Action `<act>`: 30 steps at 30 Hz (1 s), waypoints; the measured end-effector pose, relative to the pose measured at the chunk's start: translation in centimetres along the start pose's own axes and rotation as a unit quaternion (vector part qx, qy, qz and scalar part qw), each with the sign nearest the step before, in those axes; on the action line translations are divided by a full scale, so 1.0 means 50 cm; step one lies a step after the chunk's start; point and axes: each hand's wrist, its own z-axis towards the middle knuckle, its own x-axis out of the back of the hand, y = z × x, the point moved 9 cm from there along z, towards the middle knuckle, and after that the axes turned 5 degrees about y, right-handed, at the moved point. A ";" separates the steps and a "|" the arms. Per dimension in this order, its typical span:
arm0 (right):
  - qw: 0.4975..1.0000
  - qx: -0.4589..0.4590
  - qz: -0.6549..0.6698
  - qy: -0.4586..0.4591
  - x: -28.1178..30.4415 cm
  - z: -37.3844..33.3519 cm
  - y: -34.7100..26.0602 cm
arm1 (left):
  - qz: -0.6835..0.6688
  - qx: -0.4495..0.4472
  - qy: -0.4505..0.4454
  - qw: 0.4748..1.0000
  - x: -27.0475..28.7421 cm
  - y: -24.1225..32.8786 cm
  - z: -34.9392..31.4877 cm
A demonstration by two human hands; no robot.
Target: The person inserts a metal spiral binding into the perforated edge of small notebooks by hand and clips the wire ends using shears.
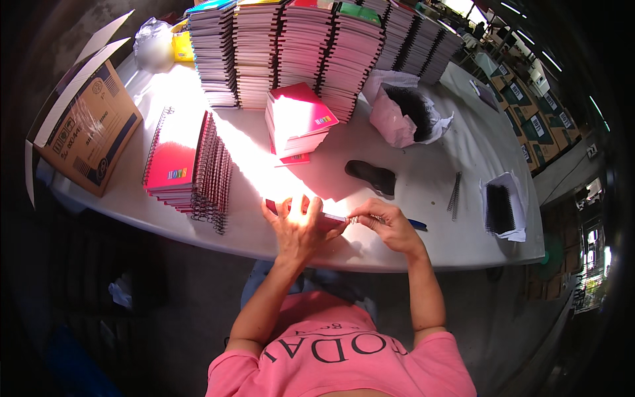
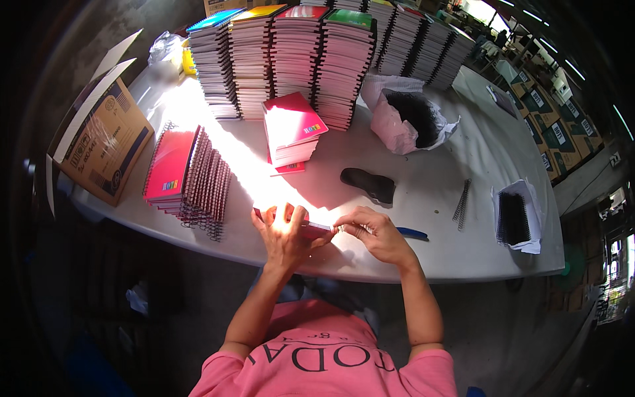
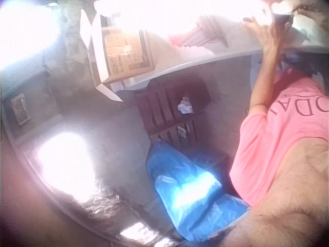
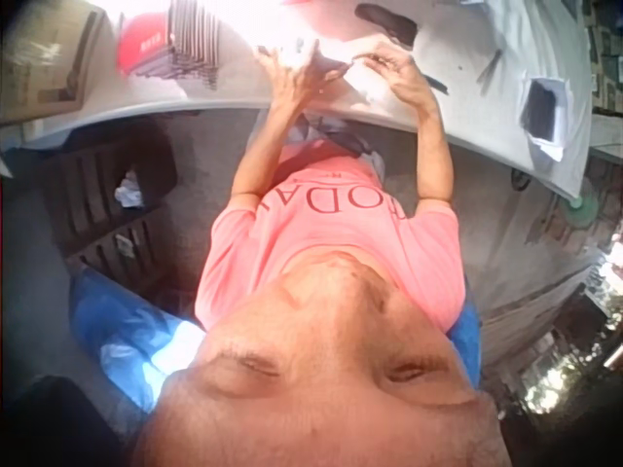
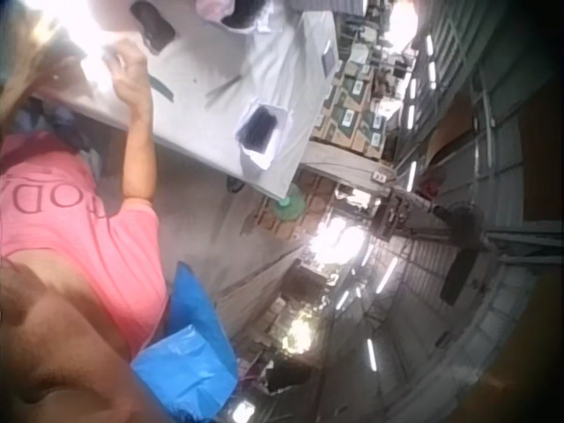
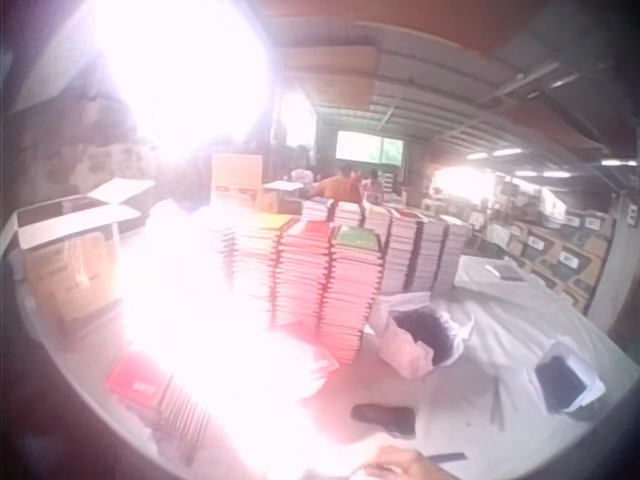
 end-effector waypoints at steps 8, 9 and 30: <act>0.995 -0.026 0.062 0.070 0.001 -0.004 -0.057 | -0.028 0.013 -0.041 0.999 -0.009 -0.017 -0.016; 0.999 0.000 -0.005 0.051 -0.002 -0.004 -0.059 | -0.027 0.012 -0.049 0.998 -0.010 -0.021 -0.022; 0.960 0.050 -0.252 0.106 -0.032 -0.001 -0.050 | -0.046 0.012 -0.067 0.997 -0.006 -0.020 -0.007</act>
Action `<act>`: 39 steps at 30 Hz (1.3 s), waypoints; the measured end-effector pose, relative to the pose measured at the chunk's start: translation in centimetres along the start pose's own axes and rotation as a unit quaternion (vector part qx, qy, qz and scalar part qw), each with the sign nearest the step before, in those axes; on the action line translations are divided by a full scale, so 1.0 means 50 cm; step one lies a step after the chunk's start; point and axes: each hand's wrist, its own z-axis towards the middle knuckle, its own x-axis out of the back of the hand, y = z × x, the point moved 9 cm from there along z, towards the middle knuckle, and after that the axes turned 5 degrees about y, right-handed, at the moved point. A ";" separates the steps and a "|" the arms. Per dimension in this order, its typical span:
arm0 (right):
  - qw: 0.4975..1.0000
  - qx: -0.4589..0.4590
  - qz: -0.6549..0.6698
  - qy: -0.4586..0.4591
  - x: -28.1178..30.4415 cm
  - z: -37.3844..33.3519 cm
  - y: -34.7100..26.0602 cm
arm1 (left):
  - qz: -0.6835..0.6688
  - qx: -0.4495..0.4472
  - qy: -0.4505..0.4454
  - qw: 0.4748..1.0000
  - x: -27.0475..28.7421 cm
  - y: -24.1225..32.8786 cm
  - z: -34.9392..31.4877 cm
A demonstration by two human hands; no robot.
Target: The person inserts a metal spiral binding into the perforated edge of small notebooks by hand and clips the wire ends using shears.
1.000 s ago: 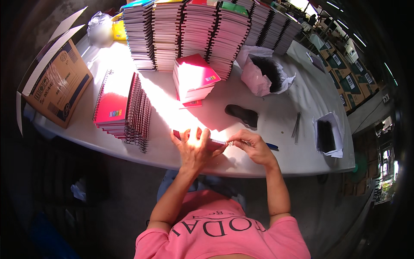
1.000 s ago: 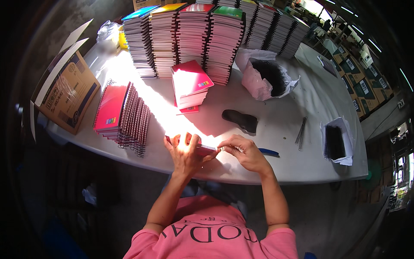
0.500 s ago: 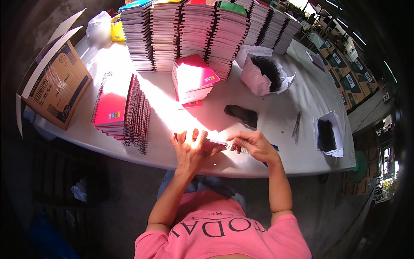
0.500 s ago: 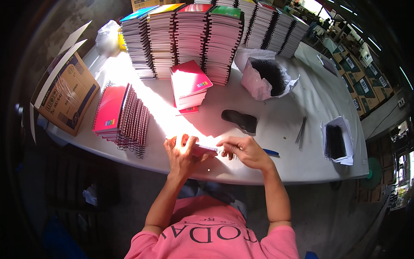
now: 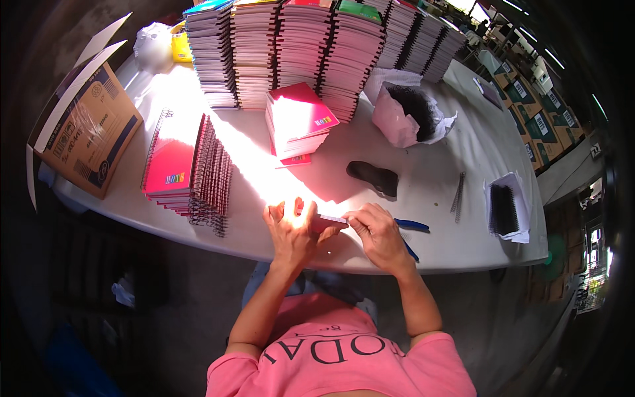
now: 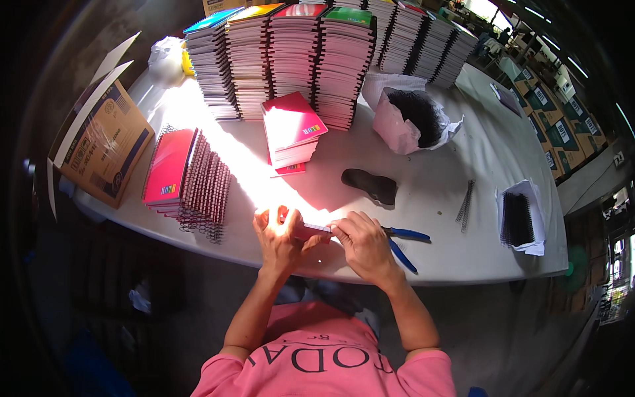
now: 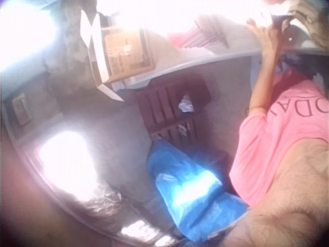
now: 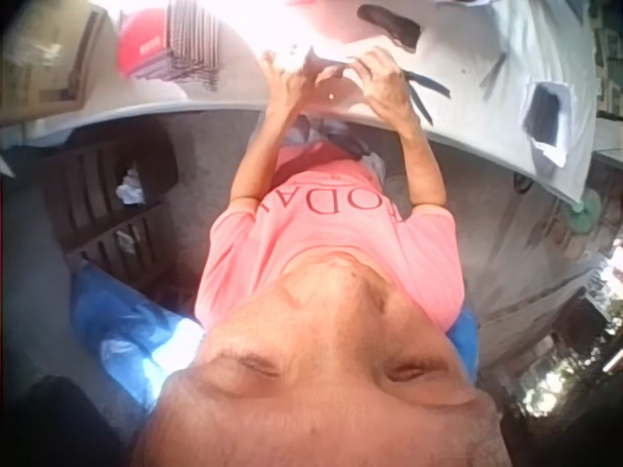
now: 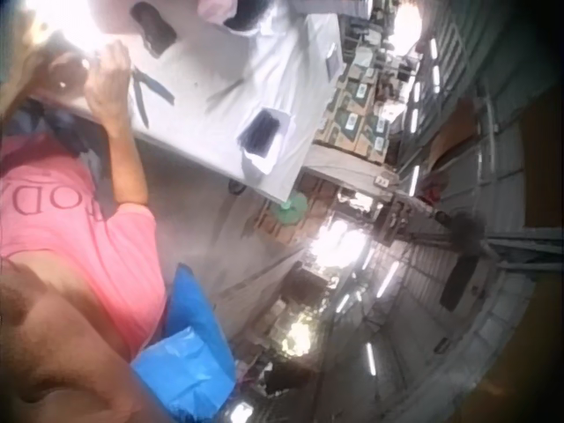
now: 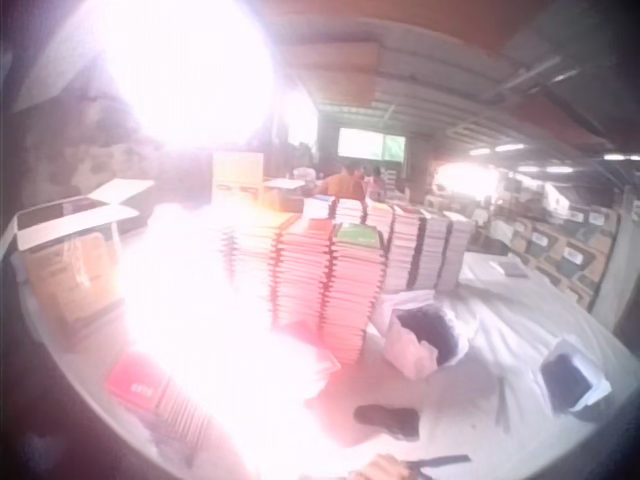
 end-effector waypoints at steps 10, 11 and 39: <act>0.972 0.016 -0.234 0.002 0.037 0.080 0.195 | -0.043 -0.009 -0.002 0.999 0.005 -0.004 -0.003; 0.998 -0.026 -0.060 -0.016 0.029 0.076 0.216 | -0.044 -0.014 0.006 0.999 0.009 -0.001 0.000; 0.977 -0.072 0.196 -0.029 -0.026 0.104 0.101 | -0.133 -0.012 0.009 0.991 -0.005 -0.064 0.003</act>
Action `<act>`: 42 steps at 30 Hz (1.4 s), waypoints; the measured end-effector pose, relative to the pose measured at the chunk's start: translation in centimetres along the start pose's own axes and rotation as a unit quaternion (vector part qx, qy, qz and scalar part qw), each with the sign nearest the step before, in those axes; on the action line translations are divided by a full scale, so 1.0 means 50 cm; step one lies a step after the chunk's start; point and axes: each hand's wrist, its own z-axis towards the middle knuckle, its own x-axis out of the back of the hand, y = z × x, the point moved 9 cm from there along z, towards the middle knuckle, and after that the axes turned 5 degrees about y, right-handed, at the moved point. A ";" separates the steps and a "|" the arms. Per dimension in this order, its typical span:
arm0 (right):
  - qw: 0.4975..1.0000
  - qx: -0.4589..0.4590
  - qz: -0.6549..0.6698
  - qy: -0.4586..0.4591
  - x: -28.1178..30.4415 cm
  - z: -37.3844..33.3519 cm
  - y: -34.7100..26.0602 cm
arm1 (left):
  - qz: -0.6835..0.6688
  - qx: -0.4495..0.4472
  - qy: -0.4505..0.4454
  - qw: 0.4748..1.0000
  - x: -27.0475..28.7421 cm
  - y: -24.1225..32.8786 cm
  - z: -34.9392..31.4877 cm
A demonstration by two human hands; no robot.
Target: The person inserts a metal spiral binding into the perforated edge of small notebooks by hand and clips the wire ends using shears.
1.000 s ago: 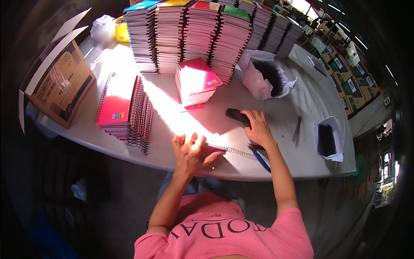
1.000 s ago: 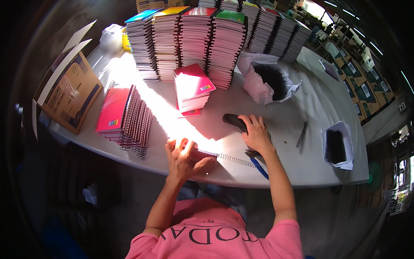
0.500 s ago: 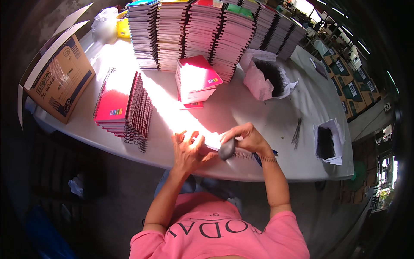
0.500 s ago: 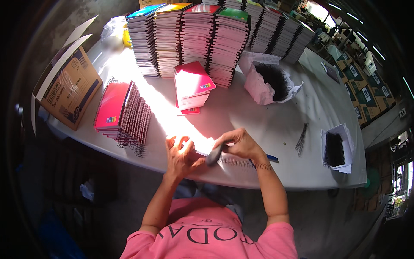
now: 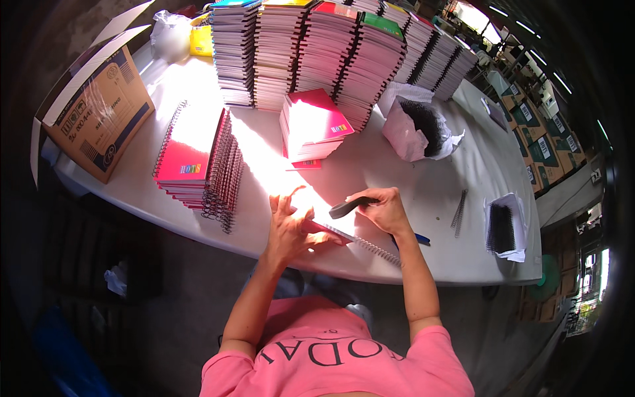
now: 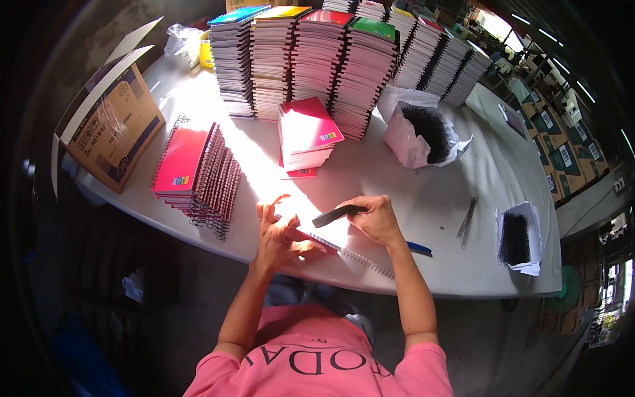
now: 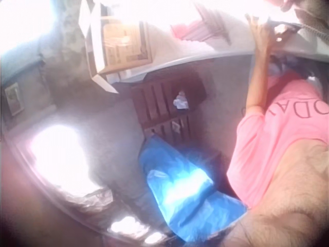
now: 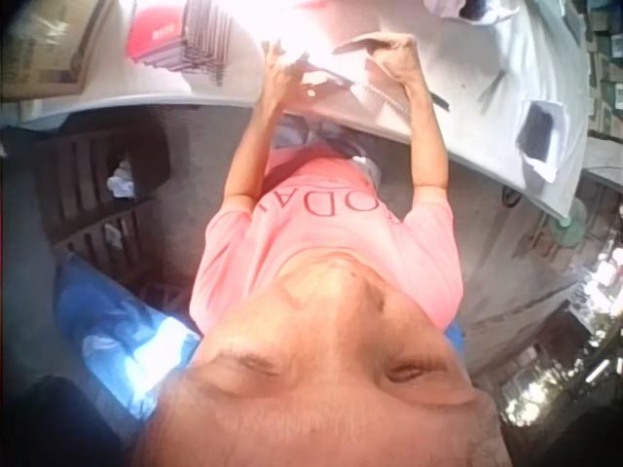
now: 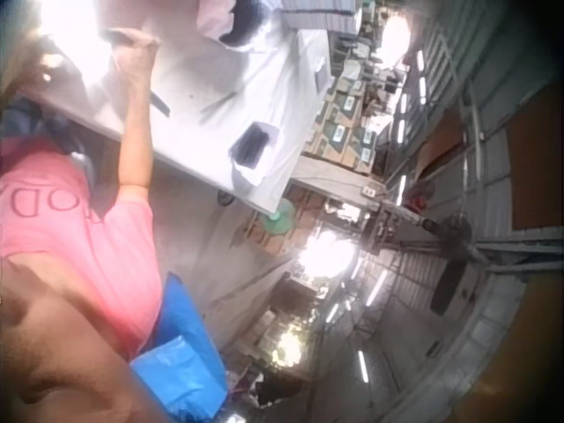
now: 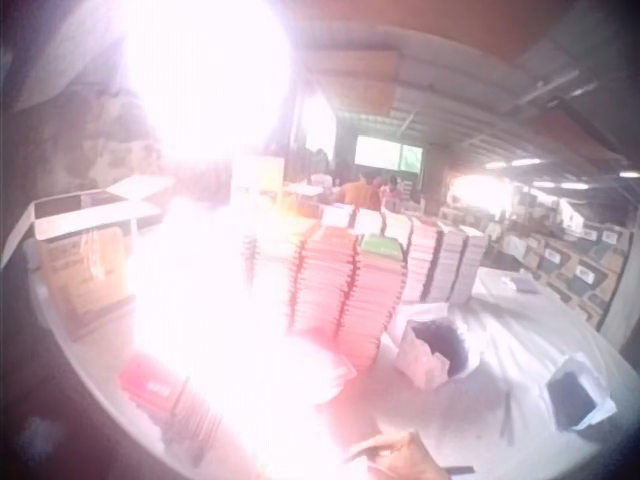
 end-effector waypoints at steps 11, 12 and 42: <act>0.989 0.019 0.134 -0.065 -0.076 -0.004 -0.049 | -0.190 0.153 0.062 0.968 -0.007 -0.062 -0.010; 0.995 -0.063 0.054 -0.047 -0.072 0.012 -0.003 | -0.197 0.154 0.062 0.966 -0.009 -0.062 -0.001; 0.999 0.038 -0.002 -0.032 -0.086 0.015 -0.079 | -0.288 0.141 -0.127 0.939 -0.063 -0.031 -0.008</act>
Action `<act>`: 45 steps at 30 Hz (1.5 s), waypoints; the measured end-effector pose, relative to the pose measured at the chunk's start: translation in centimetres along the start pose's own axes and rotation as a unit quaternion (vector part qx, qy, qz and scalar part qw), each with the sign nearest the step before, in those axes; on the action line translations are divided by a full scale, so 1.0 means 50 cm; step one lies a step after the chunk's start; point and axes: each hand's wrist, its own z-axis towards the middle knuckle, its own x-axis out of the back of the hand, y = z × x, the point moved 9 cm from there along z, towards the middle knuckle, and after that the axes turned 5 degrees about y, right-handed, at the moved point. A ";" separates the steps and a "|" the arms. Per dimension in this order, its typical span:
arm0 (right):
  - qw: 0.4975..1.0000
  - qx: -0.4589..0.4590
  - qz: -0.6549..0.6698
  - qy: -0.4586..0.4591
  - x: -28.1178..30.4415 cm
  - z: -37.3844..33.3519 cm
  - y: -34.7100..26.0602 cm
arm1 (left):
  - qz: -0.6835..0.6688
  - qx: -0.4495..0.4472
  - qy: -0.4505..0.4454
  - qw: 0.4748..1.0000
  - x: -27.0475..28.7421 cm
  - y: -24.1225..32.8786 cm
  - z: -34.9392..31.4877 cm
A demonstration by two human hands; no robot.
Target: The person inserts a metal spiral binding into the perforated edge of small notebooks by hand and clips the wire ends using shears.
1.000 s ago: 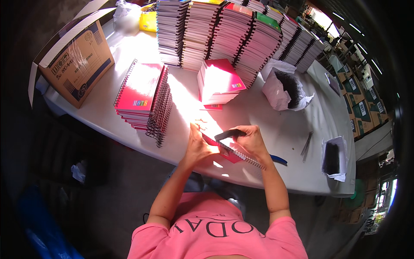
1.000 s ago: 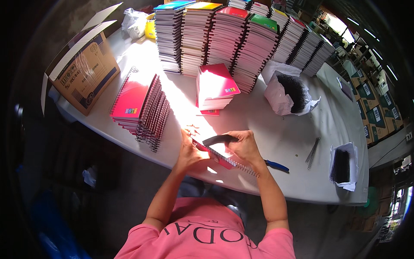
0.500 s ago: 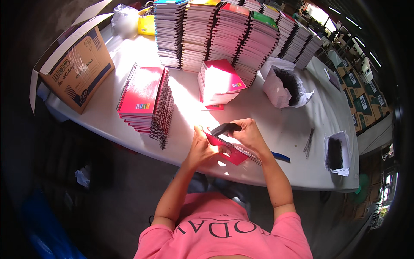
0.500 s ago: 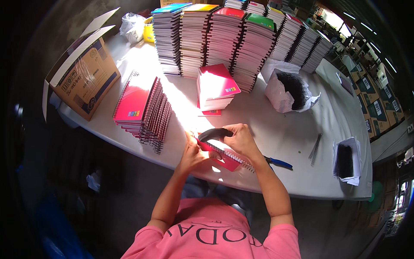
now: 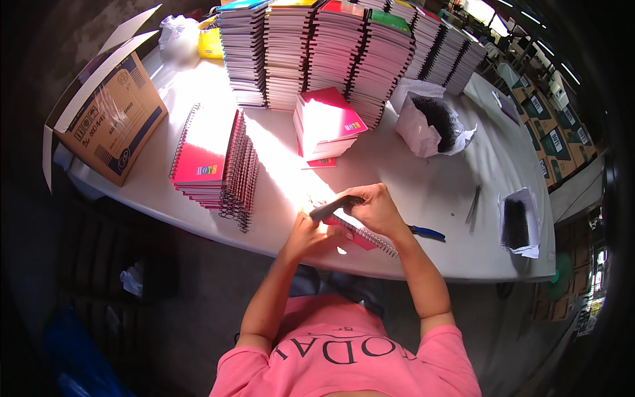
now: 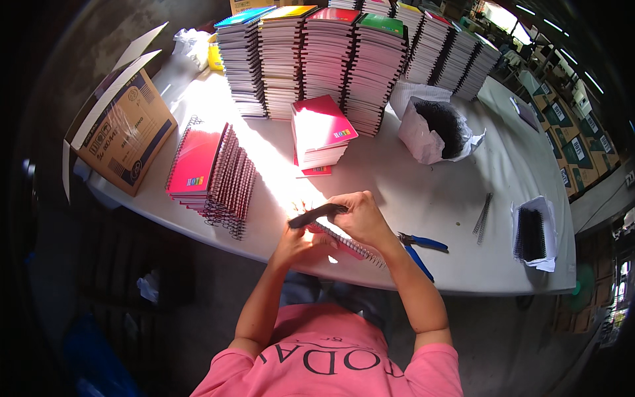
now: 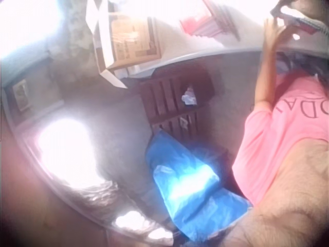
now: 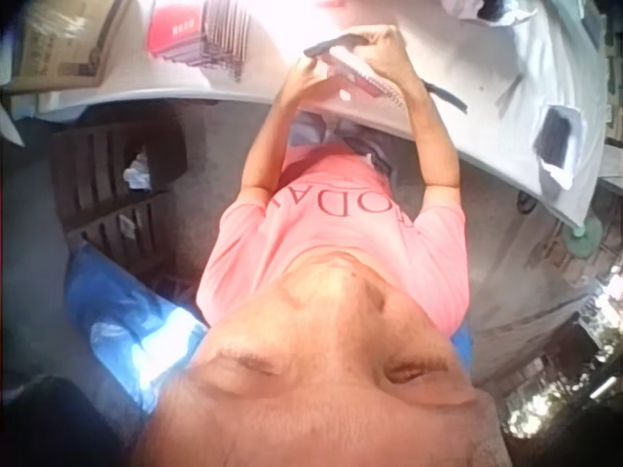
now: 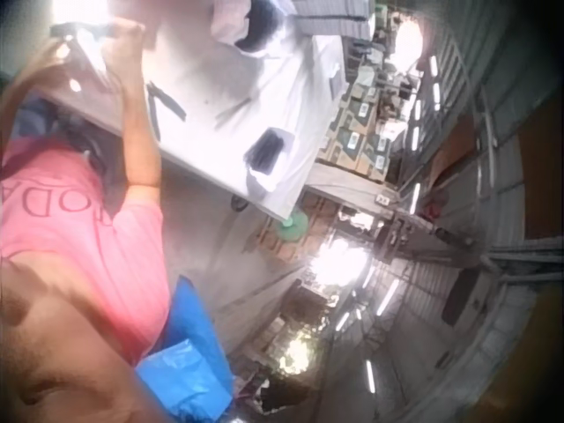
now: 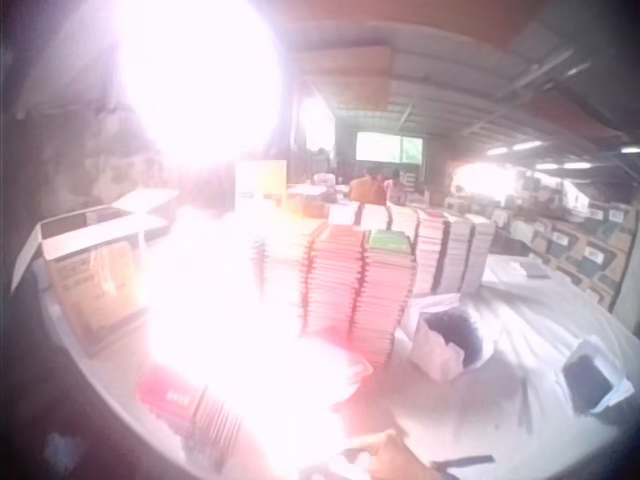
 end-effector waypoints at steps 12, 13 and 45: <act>0.942 -0.096 -0.249 0.202 0.253 -0.186 0.123 | -0.231 0.058 0.236 0.942 0.072 -0.032 -0.026; 0.946 -0.114 -0.241 0.184 0.241 -0.222 0.118 | -0.262 0.067 0.263 0.926 0.080 -0.020 -0.030; 0.940 -0.108 0.321 0.034 -0.044 -0.204 -0.050 | 0.059 -0.209 0.348 0.912 0.075 0.174 -0.069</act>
